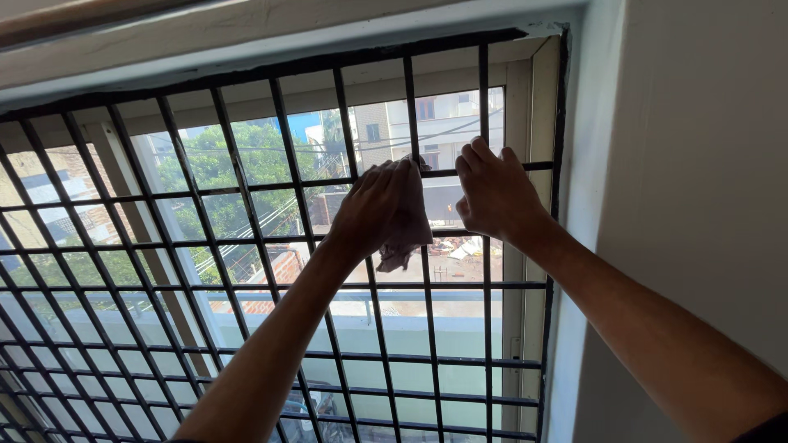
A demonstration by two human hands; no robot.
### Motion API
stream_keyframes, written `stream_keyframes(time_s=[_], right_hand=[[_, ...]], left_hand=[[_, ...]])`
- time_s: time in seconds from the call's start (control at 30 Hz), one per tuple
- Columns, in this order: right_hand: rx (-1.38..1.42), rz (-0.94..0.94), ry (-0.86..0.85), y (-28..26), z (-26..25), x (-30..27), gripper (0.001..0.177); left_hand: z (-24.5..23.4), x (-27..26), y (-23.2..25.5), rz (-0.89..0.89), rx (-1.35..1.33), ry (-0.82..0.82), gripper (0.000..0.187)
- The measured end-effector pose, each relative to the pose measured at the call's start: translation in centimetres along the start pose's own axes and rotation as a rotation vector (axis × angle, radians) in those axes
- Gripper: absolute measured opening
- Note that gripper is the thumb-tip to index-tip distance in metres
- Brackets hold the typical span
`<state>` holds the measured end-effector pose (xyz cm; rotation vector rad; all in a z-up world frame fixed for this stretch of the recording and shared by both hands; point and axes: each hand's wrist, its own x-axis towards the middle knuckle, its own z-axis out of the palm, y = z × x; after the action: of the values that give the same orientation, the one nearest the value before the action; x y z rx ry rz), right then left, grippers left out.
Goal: The person cleans a metal window grill and the glass panes behind it using a cloth.
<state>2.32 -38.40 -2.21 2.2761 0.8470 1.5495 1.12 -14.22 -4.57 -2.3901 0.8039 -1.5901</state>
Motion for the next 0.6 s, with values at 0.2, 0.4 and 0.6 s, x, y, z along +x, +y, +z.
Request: stream_keyframes(time_s=[0.2,0.4,0.6], right_hand=[[-0.054,-0.024,-0.045,0.3,0.4,0.1,0.044],[-0.089,0.006,-0.063,-0.1,1.6,0.1,0.041],[-0.111,-0.012,-0.006,0.2,2.4,0.3,0.04]], left_hand=[[3.3,1.9,-0.5,-0.142,0.205,-0.07,0.035],[3.2,7.7,-1.9,-0.471,0.072,-0.713,0.041],[0.8,12.5,-4.7,-0.468,-0.109,-1.172,0.039]])
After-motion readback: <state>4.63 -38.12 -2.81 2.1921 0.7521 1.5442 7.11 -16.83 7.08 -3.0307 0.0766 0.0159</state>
